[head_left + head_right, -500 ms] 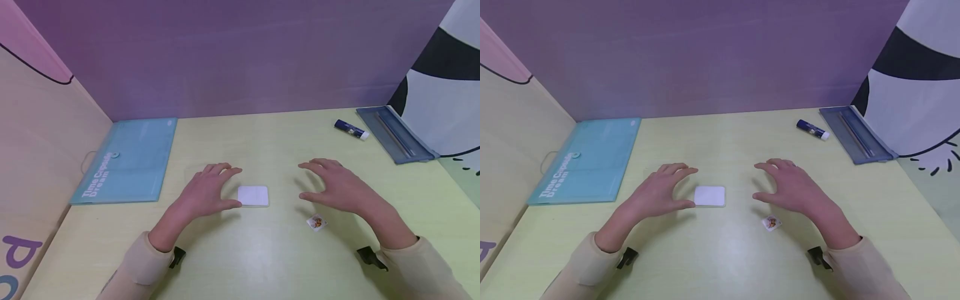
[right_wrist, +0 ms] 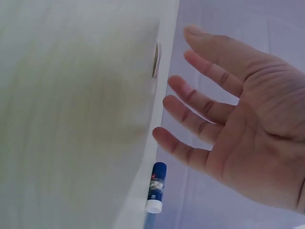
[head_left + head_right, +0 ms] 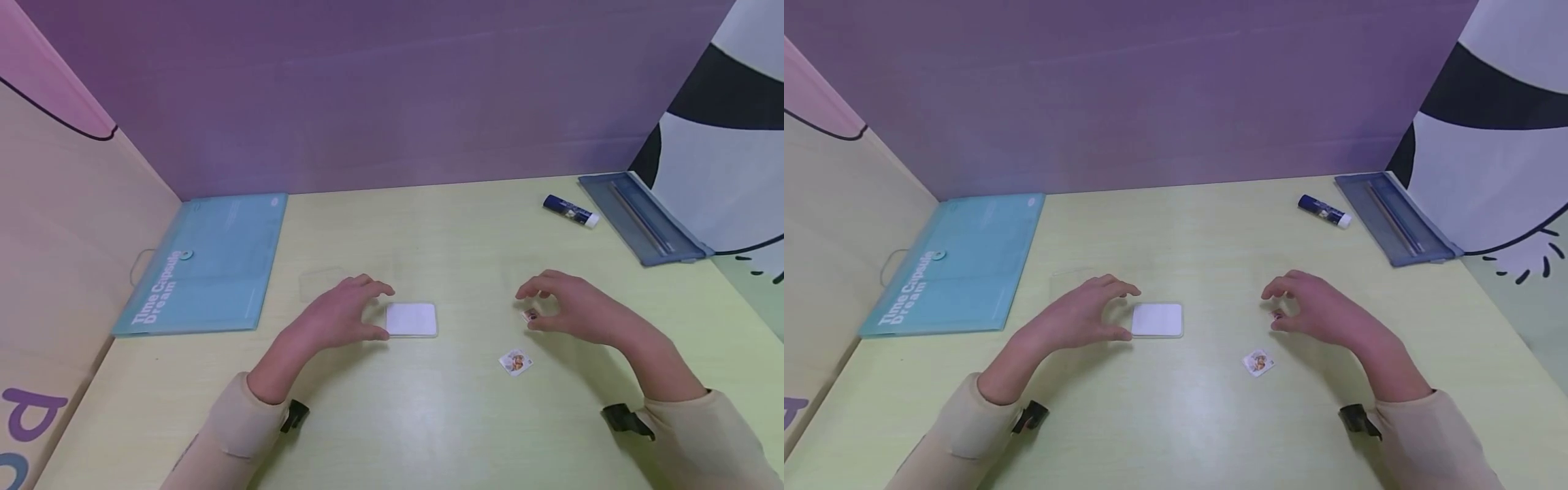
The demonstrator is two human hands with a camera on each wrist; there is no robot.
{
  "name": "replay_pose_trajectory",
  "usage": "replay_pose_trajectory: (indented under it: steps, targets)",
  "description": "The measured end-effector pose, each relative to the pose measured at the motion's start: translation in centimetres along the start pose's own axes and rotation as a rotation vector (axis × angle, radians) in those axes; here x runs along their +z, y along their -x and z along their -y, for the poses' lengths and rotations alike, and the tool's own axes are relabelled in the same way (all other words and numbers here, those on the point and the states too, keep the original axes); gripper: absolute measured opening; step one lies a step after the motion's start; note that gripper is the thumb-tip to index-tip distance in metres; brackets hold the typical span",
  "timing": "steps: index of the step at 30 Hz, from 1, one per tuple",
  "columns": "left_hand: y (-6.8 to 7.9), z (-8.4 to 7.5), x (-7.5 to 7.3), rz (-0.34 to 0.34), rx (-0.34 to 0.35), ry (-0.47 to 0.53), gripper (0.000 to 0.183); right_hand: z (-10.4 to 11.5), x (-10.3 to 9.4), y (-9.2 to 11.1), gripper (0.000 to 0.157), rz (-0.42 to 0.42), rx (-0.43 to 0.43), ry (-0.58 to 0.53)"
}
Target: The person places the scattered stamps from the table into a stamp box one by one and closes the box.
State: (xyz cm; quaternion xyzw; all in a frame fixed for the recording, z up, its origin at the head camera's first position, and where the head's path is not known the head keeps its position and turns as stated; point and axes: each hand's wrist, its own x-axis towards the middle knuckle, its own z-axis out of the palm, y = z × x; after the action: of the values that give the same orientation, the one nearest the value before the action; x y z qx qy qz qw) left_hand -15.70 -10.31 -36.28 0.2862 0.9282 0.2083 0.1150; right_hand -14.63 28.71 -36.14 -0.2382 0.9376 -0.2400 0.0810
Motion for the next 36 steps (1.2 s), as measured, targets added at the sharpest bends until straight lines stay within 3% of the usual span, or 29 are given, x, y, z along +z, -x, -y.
replay_pose_trajectory:
  steps: [11,18,31,36]
  targets:
    - [-0.7,0.3,0.3,0.035,0.003,0.141,0.062,-1.8,-0.1,0.0,0.037,0.051,-0.005,-0.021]
    - [-1.0,0.6,0.4,0.056,-0.044,0.201,0.062,-2.3,0.0,-0.3,0.034,0.083,0.008,-0.064]
    - [-1.7,1.3,1.1,0.045,-0.037,0.242,0.059,-2.7,0.2,-0.3,0.026,0.120,0.032,-0.111]
    - [-1.8,1.3,1.3,0.043,-0.064,0.261,0.059,-2.8,0.2,-0.4,0.022,0.122,0.046,-0.124]
